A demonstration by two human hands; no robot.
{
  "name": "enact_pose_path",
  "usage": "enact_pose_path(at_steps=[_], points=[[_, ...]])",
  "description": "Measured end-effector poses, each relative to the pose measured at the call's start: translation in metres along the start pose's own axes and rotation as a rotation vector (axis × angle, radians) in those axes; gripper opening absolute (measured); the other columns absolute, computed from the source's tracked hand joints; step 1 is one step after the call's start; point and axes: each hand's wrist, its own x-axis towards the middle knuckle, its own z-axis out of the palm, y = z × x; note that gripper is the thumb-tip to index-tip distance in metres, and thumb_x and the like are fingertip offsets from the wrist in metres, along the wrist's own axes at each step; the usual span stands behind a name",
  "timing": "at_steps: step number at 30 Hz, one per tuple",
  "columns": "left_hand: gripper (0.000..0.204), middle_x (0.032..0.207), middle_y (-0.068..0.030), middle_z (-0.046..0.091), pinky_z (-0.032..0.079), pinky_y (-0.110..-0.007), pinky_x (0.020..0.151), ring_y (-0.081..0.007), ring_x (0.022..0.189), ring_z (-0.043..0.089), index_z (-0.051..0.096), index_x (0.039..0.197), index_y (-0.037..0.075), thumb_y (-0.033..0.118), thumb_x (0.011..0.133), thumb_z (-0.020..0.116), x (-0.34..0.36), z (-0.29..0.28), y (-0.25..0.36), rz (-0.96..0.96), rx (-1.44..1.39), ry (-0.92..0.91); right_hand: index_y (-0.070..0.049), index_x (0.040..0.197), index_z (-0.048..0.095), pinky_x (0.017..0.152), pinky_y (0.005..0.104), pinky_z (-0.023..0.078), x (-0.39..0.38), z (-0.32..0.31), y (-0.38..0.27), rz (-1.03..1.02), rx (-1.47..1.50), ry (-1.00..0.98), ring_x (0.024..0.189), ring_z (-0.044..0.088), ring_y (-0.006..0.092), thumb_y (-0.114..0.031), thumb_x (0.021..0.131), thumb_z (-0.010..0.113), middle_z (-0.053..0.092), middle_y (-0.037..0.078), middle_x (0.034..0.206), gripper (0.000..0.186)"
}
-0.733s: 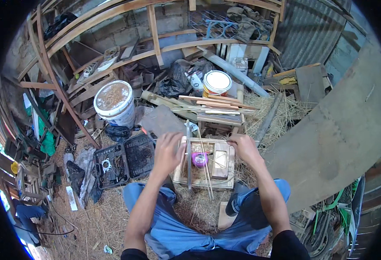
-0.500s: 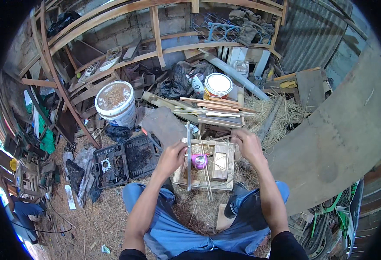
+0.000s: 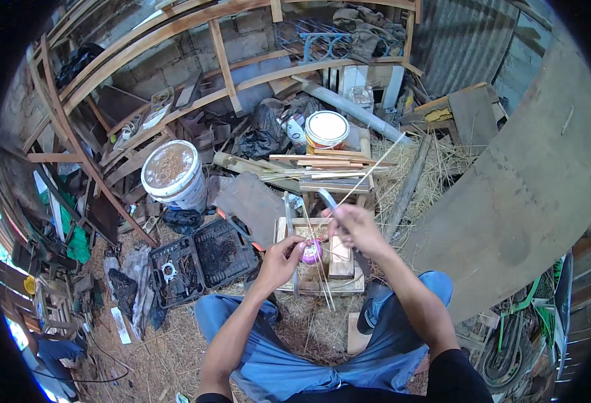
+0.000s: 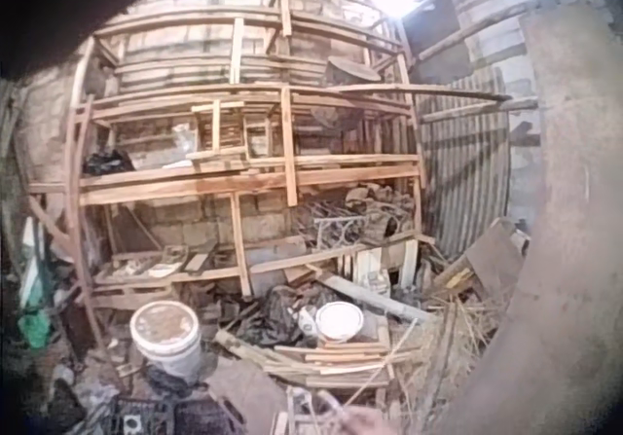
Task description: The person assembles a kite frame by hand, tying thin bamboo sticks together with pink string and using a small knife to trim the ends.
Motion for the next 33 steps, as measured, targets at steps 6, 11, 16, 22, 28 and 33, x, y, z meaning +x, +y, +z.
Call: enact_pose_path(at_steps=[6,11,16,22,28,33], points=[[0.02,0.069,0.0039,0.051,0.035,-0.02,0.055,-0.0039,0.063,0.044,0.063,0.1,0.0,0.016,0.095,0.053,0.003,0.007,-0.001,-0.093,-0.165,-0.072,-0.004,0.112,0.056,0.039,0.0162,0.029,-0.006,0.005,-0.002,0.072,-0.057,-0.046,0.046,0.04,0.0027,-0.028,0.099,0.044,0.06,0.003,0.069,0.031],[0.019,0.069,0.0038,0.051,0.034,-0.02,0.056,-0.0037,0.063,0.043,0.063,0.093,0.001,0.017,0.094,0.054,-0.001,0.004,0.007,-0.09,-0.204,-0.079,0.0,0.112,0.055,0.039,0.0172,0.026,-0.003,0.01,0.012,0.148,0.135,-0.146,0.045,0.034,0.0023,-0.025,0.099,0.045,0.055,0.002,0.068,0.03],[0.02,0.069,0.0037,0.051,0.035,-0.021,0.057,-0.0046,0.064,0.044,0.063,0.092,0.0,0.018,0.094,0.054,-0.005,-0.003,0.007,-0.094,-0.153,-0.125,0.003,0.108,0.056,0.039,0.0168,0.024,-0.001,-0.012,-0.004,0.185,0.093,-0.142,0.046,0.033,0.0013,-0.029,0.097,0.05,0.048,-0.002,0.065,0.035],[0.02,0.068,0.0023,0.054,0.037,-0.022,0.058,-0.005,0.064,0.046,0.064,0.094,0.0,0.018,0.093,0.056,-0.009,-0.022,-0.002,-0.082,-0.093,-0.162,0.006,0.101,0.058,0.038,0.0169,0.023,-0.003,-0.05,-0.023,0.166,0.049,0.148,0.045,0.031,0.0019,-0.029,0.095,0.052,0.047,-0.003,0.066,0.036],[0.019,0.065,0.0021,0.053,0.037,-0.023,0.056,-0.0049,0.062,0.045,0.065,0.093,0.0,0.016,0.094,0.054,-0.007,-0.037,-0.008,-0.129,-0.073,-0.157,0.006,0.104,0.057,0.036,0.0163,0.025,-0.008,-0.093,-0.039,0.017,0.134,0.285,0.044,0.033,0.0017,-0.029,0.096,0.05,0.047,-0.003,0.063,0.036],[0.02,0.064,0.0014,0.054,0.038,-0.023,0.054,-0.0051,0.059,0.046,0.065,0.096,-0.001,0.015,0.093,0.053,0.0,-0.011,-0.007,-0.034,-0.07,-0.083,-0.008,0.118,0.057,0.038,0.0168,0.029,-0.007,-0.008,-0.019,0.049,-0.158,0.042,0.044,0.039,0.0034,-0.031,0.097,0.047,0.059,0.0,0.067,0.034]])
